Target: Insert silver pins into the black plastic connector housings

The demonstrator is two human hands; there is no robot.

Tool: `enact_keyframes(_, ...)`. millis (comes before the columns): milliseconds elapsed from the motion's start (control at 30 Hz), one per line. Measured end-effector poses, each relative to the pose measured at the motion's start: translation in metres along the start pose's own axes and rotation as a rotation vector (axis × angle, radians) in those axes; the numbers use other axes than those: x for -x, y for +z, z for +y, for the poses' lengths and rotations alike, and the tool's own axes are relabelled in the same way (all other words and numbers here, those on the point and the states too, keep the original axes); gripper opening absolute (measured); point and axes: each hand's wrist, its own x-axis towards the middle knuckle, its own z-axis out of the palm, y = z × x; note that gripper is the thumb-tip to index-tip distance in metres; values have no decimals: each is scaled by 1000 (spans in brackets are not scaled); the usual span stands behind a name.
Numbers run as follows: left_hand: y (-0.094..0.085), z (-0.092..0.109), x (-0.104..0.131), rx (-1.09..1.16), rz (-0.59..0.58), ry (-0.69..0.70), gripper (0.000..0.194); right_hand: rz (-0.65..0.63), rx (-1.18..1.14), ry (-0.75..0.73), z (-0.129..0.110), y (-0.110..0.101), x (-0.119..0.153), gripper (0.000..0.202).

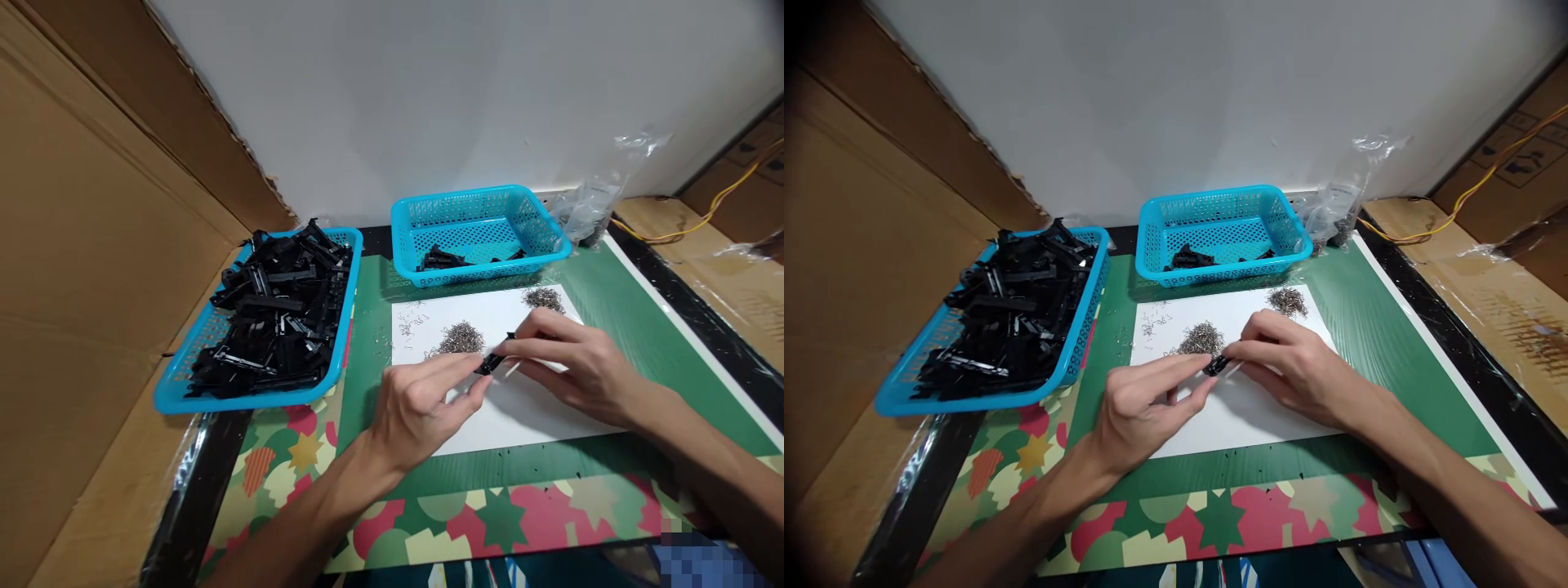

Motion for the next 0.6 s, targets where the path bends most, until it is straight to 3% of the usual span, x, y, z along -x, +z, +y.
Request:
enact_keyframes(133,2,1,2,-17,-32,19,16,-14,-51,163,4,-7,-2,31)
enact_keyframes(367,6,4,7,-78,-136,36,15,195,59,306,14,-11,2,20)
enact_keyframes(500,6,4,7,-96,-194,29,10,148,-202,455,5,-10,1,26)
enact_keyframes(600,7,4,7,-115,-223,14,10,28,-446,562,-6,-5,-4,34)
